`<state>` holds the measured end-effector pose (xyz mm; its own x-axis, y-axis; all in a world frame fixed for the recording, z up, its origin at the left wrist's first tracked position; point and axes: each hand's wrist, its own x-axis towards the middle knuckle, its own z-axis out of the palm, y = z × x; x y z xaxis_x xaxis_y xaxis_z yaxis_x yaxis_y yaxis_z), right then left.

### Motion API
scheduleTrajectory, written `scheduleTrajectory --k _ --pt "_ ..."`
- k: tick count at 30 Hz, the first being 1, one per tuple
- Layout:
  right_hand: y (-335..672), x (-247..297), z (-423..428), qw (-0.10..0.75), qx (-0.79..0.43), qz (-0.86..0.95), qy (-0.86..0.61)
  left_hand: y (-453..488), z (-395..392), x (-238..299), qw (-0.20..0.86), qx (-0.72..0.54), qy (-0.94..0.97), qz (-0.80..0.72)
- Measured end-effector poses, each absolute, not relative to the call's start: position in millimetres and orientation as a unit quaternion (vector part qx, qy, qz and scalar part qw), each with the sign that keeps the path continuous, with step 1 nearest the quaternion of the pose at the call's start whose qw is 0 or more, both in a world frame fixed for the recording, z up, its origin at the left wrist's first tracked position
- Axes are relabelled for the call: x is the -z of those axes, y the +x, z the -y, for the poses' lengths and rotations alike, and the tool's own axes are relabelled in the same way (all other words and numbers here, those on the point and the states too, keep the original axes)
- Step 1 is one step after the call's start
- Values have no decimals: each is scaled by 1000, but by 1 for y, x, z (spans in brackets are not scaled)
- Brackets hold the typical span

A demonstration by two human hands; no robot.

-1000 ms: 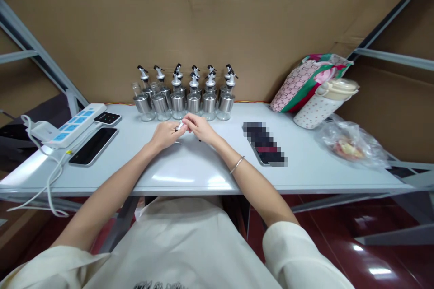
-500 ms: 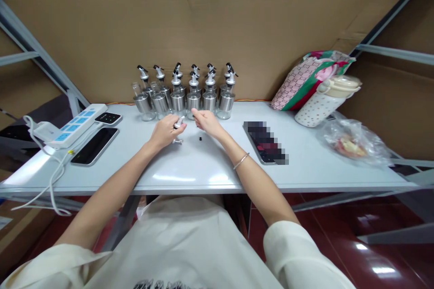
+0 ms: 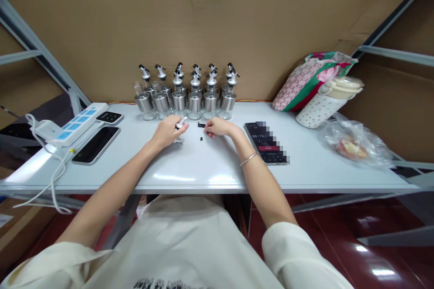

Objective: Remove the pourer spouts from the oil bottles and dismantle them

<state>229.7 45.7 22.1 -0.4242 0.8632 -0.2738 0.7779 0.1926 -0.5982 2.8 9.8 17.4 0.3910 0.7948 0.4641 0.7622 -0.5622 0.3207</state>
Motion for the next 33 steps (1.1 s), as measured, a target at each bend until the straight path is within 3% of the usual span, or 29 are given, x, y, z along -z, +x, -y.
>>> scheduleTrajectory --k 8,33 --pt "233 -24 -44 -9 -335 776 -535 3 -9 -19 30 -291 832 -471" --pt "220 -28 -36 -29 -328 783 -527 3 -11 -17 15 -291 835 -466"
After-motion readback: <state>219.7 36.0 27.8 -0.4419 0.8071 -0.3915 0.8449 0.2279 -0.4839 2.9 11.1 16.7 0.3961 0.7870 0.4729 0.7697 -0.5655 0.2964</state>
